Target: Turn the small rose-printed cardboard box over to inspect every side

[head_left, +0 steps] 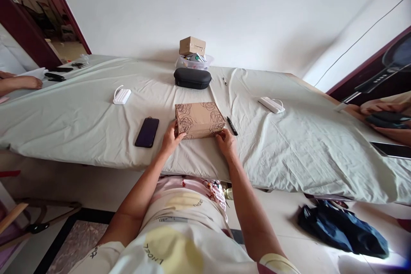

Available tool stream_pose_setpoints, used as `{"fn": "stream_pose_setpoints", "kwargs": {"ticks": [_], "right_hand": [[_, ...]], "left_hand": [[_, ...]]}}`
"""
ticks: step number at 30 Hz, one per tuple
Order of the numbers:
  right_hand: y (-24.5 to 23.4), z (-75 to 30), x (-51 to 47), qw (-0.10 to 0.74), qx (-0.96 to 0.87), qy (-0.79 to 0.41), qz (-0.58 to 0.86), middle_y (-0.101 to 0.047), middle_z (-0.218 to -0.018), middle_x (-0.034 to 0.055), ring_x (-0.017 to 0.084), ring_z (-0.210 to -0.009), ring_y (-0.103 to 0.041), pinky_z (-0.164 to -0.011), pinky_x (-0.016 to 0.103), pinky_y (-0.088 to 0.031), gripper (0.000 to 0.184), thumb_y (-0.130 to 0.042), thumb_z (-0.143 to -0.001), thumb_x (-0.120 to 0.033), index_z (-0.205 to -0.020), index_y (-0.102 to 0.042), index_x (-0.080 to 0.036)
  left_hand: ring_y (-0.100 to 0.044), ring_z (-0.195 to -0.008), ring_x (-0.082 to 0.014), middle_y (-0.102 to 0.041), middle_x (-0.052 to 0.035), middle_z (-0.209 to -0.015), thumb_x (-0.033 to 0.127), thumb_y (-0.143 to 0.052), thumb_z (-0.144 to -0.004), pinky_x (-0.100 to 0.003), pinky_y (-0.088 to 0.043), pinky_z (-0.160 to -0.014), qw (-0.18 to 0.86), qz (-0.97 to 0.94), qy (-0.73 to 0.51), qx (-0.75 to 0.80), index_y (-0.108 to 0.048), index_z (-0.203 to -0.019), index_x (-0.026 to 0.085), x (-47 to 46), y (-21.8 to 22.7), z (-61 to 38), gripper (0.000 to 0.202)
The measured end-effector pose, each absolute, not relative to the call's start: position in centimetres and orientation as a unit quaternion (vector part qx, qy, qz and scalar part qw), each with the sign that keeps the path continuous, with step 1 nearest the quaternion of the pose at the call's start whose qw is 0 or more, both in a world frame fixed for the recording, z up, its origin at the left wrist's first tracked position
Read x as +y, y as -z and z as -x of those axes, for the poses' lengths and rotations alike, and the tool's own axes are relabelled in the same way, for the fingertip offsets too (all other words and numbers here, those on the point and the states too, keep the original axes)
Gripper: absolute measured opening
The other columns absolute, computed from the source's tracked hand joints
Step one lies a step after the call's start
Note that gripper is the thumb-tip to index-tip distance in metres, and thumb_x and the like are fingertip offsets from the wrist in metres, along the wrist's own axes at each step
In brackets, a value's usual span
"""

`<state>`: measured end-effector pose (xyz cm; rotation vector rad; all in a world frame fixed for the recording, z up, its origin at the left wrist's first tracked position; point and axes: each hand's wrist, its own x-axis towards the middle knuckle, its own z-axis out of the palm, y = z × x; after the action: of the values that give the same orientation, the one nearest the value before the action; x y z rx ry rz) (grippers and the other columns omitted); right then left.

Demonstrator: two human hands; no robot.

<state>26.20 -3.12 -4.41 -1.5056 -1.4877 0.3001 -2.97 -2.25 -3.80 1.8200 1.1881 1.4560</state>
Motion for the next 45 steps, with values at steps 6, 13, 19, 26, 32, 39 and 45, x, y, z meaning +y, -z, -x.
{"fn": "stream_pose_setpoints", "kwargs": {"ticks": [6,13,19,26,32,39,45], "right_hand": [[4.64,-25.98,-3.18,0.47,-0.611,-0.111,0.627,-0.07,-0.095,0.0098,0.027,-0.087,-0.064,-0.088,0.047,-0.053,0.039,-0.056,-0.081,-0.041,-0.114,-0.062,-0.021],[4.31,-25.88,-3.58,0.462,-0.623,-0.106,0.623,-0.069,-0.095,0.0096,0.027,-0.088,-0.062,-0.086,0.045,-0.052,0.035,-0.055,-0.082,-0.038,-0.112,-0.061,-0.021],[4.36,-25.84,-3.66,0.463,-0.621,-0.108,0.624,-0.069,-0.096,0.01,0.026,-0.088,-0.062,-0.087,0.046,-0.052,0.036,-0.055,-0.082,-0.038,-0.113,-0.062,-0.021],[4.43,-25.74,-3.69,0.466,-0.61,-0.111,0.632,-0.069,-0.095,0.0101,0.026,-0.087,-0.062,-0.087,0.046,-0.052,0.038,-0.054,-0.079,-0.036,-0.113,-0.062,-0.021],[4.37,-25.72,-3.71,0.459,-0.616,-0.096,0.633,-0.069,-0.092,0.0098,0.027,-0.086,-0.061,-0.087,0.046,-0.052,0.035,-0.054,-0.079,-0.034,-0.111,-0.063,-0.021],[4.11,-25.69,-3.87,0.46,-0.621,-0.097,0.627,-0.069,-0.094,0.0103,0.027,-0.087,-0.061,-0.086,0.045,-0.052,0.033,-0.054,-0.079,-0.032,-0.11,-0.062,-0.022],[3.82,-25.58,-3.97,0.456,-0.619,-0.094,0.632,-0.069,-0.094,0.0109,0.027,-0.087,-0.061,-0.086,0.045,-0.052,0.033,-0.053,-0.079,-0.033,-0.109,-0.063,-0.021]], "left_hand": [[-0.065,-0.126,-0.0296,-0.059,-0.0137,-0.146,0.02,-0.076,-0.084,-0.045,-0.054,-0.11,0.232,-0.694,-0.473,0.49,-0.036,-0.157,0.023,-2.51,4.18,3.15,0.083],[-0.065,-0.125,-0.0304,-0.057,-0.0155,-0.148,0.023,-0.073,-0.087,-0.045,-0.054,-0.109,0.223,-0.698,-0.439,0.52,-0.031,-0.16,0.022,-2.78,4.17,3.13,0.085],[-0.068,-0.121,-0.0309,-0.062,-0.015,-0.143,0.02,-0.075,-0.084,-0.045,-0.055,-0.107,0.216,-0.695,-0.428,0.536,-0.03,-0.16,0.021,-2.93,3.96,3.08,0.089],[-0.064,-0.127,-0.0329,-0.062,-0.0157,-0.142,0.019,-0.075,-0.084,-0.045,-0.054,-0.108,0.203,-0.695,-0.407,0.557,-0.032,-0.159,0.019,-3.19,3.46,3.02,0.087],[-0.064,-0.127,-0.0324,-0.061,-0.0156,-0.144,0.018,-0.074,-0.085,-0.045,-0.054,-0.107,0.206,-0.694,-0.41,0.555,-0.03,-0.16,0.02,-3.24,3.55,3.04,0.086],[-0.067,-0.121,-0.0306,-0.063,-0.0148,-0.142,0.025,-0.073,-0.087,-0.043,-0.056,-0.104,0.2,-0.702,-0.419,0.54,-0.031,-0.16,0.021,-2.93,4.22,3.31,0.083],[-0.068,-0.12,-0.0323,-0.064,-0.0161,-0.139,0.023,-0.073,-0.086,-0.045,-0.055,-0.104,0.2,-0.7,-0.405,0.553,-0.031,-0.159,0.019,-3.09,3.86,3.24,0.084]]}}
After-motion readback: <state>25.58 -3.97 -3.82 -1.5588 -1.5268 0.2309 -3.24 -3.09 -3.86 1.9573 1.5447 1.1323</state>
